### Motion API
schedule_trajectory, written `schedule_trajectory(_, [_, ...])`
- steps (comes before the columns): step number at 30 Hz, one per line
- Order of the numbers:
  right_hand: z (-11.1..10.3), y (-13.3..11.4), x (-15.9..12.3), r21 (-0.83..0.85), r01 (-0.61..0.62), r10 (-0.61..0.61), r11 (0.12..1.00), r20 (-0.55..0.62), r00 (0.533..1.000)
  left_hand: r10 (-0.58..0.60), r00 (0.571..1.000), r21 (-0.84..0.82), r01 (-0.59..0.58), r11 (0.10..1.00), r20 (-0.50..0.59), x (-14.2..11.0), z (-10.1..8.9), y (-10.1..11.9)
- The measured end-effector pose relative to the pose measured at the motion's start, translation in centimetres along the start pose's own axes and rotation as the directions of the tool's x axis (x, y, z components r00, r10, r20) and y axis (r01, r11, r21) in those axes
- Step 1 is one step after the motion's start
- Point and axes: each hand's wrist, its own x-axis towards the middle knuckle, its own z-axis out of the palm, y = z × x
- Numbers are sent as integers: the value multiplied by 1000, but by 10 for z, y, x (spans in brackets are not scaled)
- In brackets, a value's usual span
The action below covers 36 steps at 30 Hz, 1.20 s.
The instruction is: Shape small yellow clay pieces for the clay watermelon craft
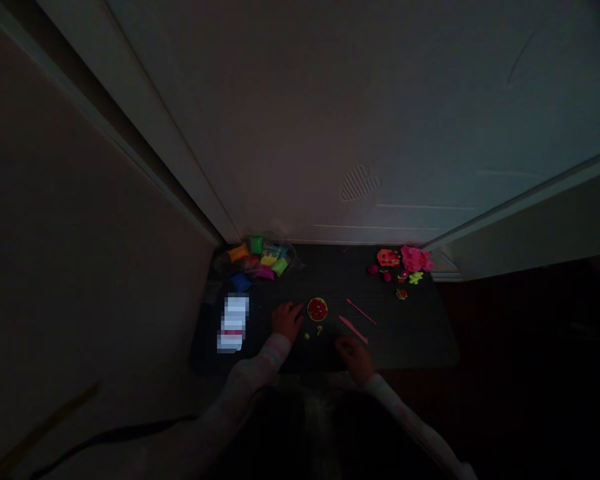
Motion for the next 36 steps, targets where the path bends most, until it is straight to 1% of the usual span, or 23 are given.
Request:
schedule_trajectory(3, [-2,-4,-2,-1,-3,3,1000,-7,1000,-31,997,-88,36,995,65,16,1,8])
schedule_trajectory(5, [-4,-10,-3,4,4,-4,1000,-14,1000,-57,994,-169,73,983,96,24,-3,13])
schedule_trajectory(8, [-11,-29,0,29,28,-27,999,-36,999,-89,991,-320,118,940,103,24,-20,22])
schedule_trajectory(11, [-23,-68,3,77,84,-79,994,-70,994,-98,992,-495,125,860,81,6,-53,37])
schedule_trajectory(14, [-43,-125,-2,147,194,-186,970,-67,980,-50,997,-644,78,761,62,-24,-95,59])
schedule_trajectory(16, [-58,-167,-11,187,275,-272,943,-38,961,-20,999,-697,43,716,41,-46,-123,76])
schedule_trajectory(17, [-65,-186,-17,200,326,-329,924,-15,944,5,1000,-725,16,689,27,-56,-135,83])
schedule_trajectory(18, [-71,-203,-24,182,427,-434,886,-1,901,66,998,-780,-51,623,-13,-65,-146,91])
schedule_trajectory(19, [-76,-217,-30,157,522,-528,838,-3,849,114,993,-809,-102,580,-44,-73,-156,98])
schedule_trajectory(20, [-81,-228,-36,130,597,-601,792,-5,799,158,986,-819,-135,558,-54,-80,-164,103])
schedule_trajectory(22, [-87,-241,-47,84,690,-691,719,-13,722,172,981,-824,-175,539,-96,-92,-175,113])
schedule_trajectory(25, [-90,-245,-56,4,783,-783,622,-17,622,172,981,-842,-167,512,-89,-106,-183,121])
schedule_trajectory(28, [-94,-243,-59,-59,839,-840,541,3,542,150,989,-881,-84,466,-15,-112,-186,123])
schedule_trajectory(31, [-98,-241,-59,-112,875,-876,471,56,479,131,983,-895,59,441,129,-113,-184,120])
schedule_trajectory(33, [-99,-237,-58,-162,894,-894,417,105,436,110,972,-900,146,410,208,-110,-178,115])
schedule_trajectory(34, [-98,-234,-58,-183,899,-897,398,129,423,93,966,-906,189,379,241,-108,-174,113])
schedule_trajectory(35, [-95,-229,-57,-199,897,-894,395,143,426,73,958,-910,238,340,278,-106,-168,110])
schedule_trajectory(36, [-92,-224,-55,-200,887,-882,417,147,448,57,943,-910,299,287,328,-104,-163,107])
